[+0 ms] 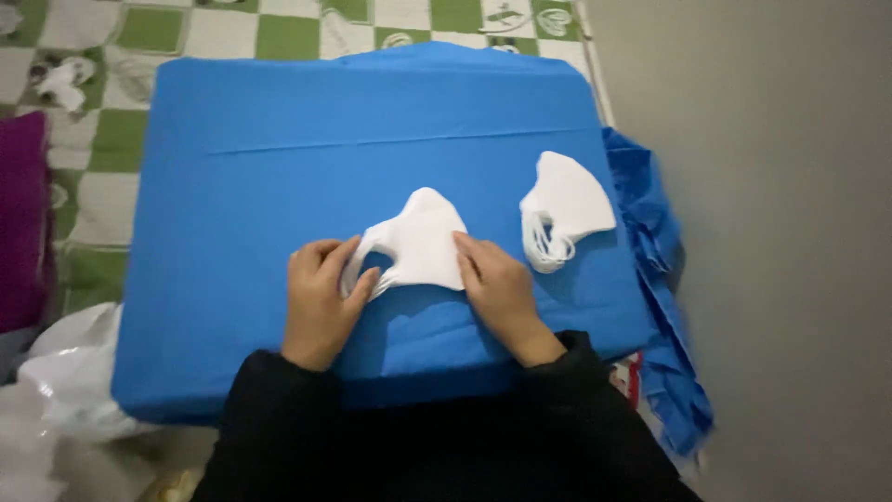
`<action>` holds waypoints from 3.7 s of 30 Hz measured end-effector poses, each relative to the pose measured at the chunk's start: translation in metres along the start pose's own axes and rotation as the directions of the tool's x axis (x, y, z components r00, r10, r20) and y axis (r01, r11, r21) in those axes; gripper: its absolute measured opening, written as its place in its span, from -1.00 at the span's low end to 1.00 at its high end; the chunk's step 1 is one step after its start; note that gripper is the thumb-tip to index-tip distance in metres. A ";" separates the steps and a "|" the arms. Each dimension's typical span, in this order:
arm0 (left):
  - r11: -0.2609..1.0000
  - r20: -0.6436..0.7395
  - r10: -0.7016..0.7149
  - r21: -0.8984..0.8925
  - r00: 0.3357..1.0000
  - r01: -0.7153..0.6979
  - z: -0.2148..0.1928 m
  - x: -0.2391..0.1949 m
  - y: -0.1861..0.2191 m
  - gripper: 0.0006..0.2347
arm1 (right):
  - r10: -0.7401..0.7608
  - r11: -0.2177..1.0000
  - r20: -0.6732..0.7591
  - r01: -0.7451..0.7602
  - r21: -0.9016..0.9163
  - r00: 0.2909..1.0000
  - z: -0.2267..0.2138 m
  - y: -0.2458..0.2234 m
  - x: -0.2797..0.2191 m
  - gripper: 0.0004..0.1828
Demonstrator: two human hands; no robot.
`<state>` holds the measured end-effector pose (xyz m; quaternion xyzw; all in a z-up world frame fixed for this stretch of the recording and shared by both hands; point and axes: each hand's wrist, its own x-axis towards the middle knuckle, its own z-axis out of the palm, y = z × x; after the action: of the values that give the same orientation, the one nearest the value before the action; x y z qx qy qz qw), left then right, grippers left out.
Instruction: The person is packaging face masks into plastic bags and performing a manual inspection and sorting of individual masks on a work surface.
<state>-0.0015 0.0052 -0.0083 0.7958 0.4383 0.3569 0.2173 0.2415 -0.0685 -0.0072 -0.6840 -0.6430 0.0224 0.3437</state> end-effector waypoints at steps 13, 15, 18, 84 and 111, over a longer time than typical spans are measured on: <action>0.995 0.019 -0.044 0.096 0.999 0.042 -0.006 0.001 0.006 -0.79 | 0.049 0.998 0.105 -0.052 0.023 0.993 -0.010 -0.010 0.003 -0.65; 0.996 0.014 -0.035 0.086 0.999 0.033 -0.008 0.001 0.009 -0.80 | 0.041 0.998 0.107 -0.045 0.043 0.993 -0.016 -0.012 0.005 -0.63; 0.998 0.014 -0.008 0.067 1.000 0.007 -0.008 0.001 0.008 -0.76 | 0.080 0.989 0.122 -0.094 0.111 0.989 -0.033 -0.012 0.009 -0.58; 0.993 -0.168 0.047 -0.098 0.985 -0.064 0.009 0.022 0.007 -0.69 | 0.145 0.906 0.091 -0.169 0.387 0.985 -0.015 0.001 0.020 -0.50; 0.993 0.046 0.073 0.094 0.996 -0.077 0.002 0.012 0.004 -0.60 | -0.001 0.996 0.128 -0.011 0.094 0.992 -0.018 -0.006 0.018 -0.60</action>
<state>0.0065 0.0138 -0.0026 0.8287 0.4198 0.3264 0.1745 0.2482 -0.0602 0.0166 -0.6657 -0.6603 0.0973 0.3336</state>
